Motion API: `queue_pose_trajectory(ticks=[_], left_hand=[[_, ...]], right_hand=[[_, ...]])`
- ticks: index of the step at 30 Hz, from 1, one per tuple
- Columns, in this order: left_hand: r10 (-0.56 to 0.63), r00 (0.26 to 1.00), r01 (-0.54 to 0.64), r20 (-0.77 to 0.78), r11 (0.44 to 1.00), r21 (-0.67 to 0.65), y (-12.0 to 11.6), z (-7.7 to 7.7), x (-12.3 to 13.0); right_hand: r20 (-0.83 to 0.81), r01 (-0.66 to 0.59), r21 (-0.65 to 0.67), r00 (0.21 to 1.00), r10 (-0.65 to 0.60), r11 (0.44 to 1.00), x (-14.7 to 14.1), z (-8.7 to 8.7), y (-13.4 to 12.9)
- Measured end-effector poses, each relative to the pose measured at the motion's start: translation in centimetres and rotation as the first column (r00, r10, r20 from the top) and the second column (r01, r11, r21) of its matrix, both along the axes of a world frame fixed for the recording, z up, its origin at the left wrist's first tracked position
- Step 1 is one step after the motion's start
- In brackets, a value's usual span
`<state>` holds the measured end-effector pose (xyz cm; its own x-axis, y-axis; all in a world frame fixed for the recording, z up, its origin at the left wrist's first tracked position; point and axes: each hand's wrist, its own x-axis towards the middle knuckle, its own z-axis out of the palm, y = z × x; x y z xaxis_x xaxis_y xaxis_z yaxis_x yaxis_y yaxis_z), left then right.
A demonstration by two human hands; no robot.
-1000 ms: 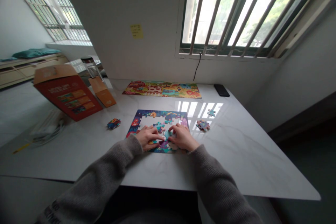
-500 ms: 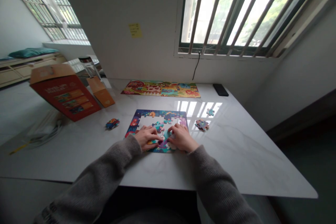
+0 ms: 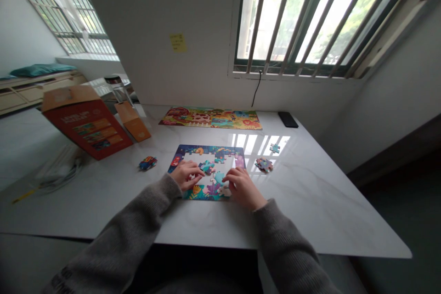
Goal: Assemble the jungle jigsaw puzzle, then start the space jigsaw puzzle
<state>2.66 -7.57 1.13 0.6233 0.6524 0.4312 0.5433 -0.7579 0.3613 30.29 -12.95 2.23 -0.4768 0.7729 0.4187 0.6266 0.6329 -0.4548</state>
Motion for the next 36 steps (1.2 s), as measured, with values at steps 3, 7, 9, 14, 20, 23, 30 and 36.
queue_pose_trajectory(ticks=[3, 7, 9, 14, 20, 23, 30, 36], left_hand=[[0.003, 0.999, -0.003, -0.04, 1.0, -0.01, -0.1, -0.1, 0.1], [0.1, 0.992, -0.099, -0.07, 0.995, 0.023, 0.3, 0.3, -0.5], [0.185, 0.981, -0.183, -0.058, 0.982, 0.038, 0.8, 0.7, -1.3], [0.366, 0.931, -0.366, -0.005, 0.93, 0.041, 1.9, 1.7, -3.5], [0.411, 0.911, -0.412, 0.035, 0.909, 0.056, 1.9, 2.1, -4.4], [0.413, 0.909, -0.415, 0.055, 0.909, 0.047, 1.7, 2.1, -4.4], [0.615, 0.746, -0.62, 0.257, 0.782, -0.071, 2.7, 2.7, -9.9], [0.789, 0.612, -0.785, 0.057, 0.614, -0.083, 2.8, 1.4, -17.4]], right_hand=[[0.016, -0.053, -0.008, 0.998, 0.053, 0.999, -0.9, -0.1, -1.3], [0.062, -0.057, -0.013, 0.996, 0.058, 0.998, -1.4, 0.0, -1.9], [0.074, -0.052, -0.021, 0.996, 0.053, 0.998, -1.4, 0.2, -2.0], [0.055, -0.025, -0.027, 0.998, 0.027, 0.999, -1.5, 0.4, -1.2], [0.112, -0.01, 0.028, 0.994, 0.007, 1.0, -2.6, 0.6, 2.7], [0.177, -0.045, 0.038, 0.983, 0.038, 0.998, -3.7, 1.1, 4.7], [0.363, -0.054, 0.002, 0.93, 0.049, 0.999, -6.3, 1.1, 7.1], [0.373, -0.037, -0.001, 0.927, 0.035, 0.999, -7.6, 0.7, 7.7]])
